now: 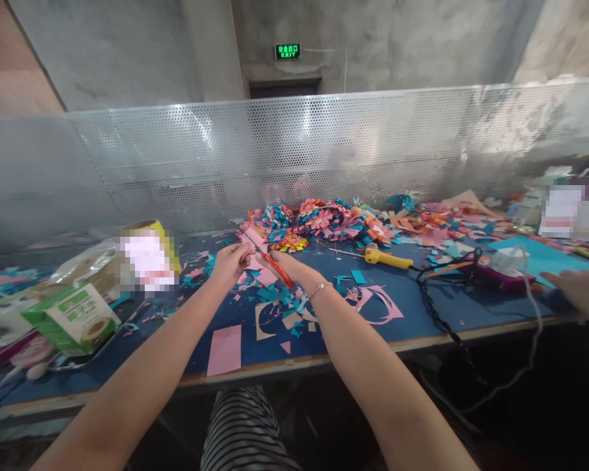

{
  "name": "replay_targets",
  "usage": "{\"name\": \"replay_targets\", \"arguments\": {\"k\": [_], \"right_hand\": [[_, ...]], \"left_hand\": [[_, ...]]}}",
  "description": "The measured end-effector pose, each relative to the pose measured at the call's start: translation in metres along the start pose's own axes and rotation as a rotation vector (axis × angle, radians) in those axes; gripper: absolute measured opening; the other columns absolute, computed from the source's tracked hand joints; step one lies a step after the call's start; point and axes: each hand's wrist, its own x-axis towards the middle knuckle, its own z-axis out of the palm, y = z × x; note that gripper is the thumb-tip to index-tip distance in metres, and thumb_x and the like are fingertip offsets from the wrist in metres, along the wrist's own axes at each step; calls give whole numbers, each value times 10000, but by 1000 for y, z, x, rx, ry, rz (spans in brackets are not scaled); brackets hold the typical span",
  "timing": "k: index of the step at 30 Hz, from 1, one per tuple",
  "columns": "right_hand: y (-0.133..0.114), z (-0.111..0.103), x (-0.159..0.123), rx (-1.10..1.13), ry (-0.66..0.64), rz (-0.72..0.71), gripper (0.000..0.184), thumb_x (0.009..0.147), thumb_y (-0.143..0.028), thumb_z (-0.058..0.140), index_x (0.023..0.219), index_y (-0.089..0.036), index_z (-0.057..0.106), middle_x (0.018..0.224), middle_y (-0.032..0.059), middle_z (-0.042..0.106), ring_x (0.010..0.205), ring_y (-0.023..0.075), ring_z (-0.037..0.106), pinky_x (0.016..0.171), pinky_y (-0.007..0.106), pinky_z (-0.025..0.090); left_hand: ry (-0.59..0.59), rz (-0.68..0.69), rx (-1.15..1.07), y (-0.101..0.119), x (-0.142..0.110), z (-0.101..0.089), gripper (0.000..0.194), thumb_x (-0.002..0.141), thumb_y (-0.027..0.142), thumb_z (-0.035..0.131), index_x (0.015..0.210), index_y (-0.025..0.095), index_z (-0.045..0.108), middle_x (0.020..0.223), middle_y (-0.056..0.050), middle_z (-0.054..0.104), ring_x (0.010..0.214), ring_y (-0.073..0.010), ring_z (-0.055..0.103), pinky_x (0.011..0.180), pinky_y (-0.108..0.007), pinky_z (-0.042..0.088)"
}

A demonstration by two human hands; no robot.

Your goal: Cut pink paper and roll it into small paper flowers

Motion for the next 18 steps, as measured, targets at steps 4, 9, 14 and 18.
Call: {"name": "replay_targets", "arguments": {"k": [4, 9, 14, 18], "right_hand": [[-6, -1, 3, -82, -41, 27, 355, 751, -527, 454, 647, -189, 425, 546, -13, 425, 491, 100, 365, 471, 271, 324], [-11, -5, 7, -233, 15, 34, 324, 761, -462, 464, 603, -188, 391, 593, 3, 461, 547, 115, 414, 545, 273, 339], [-10, -11, 10, -258, 153, 114, 275, 750, -418, 485, 627, -183, 411, 627, 19, 508, 604, 140, 472, 583, 267, 361], [4, -23, 14, -262, 404, 227, 251, 734, -355, 508, 865, -147, 458, 825, 92, 583, 731, 187, 537, 628, 276, 402]], "left_hand": [[-3, 1, -2, 1, -1, 1, 217, 567, 305, 666, 557, 131, 536, 556, -16, 593, 406, -36, 448, 422, -172, 380], [-9, -15, 6, 2, -1, 1, 219, 557, 314, 680, 588, 128, 568, 552, -21, 594, 415, -42, 453, 427, -176, 383], [-66, -36, 41, 2, -3, 2, 245, 554, 339, 687, 617, 125, 585, 556, -25, 594, 425, -55, 470, 444, -194, 402], [-2, -55, 20, 2, -2, 2, 234, 537, 309, 690, 673, 138, 605, 598, -16, 594, 516, -89, 543, 529, -227, 454]]}}
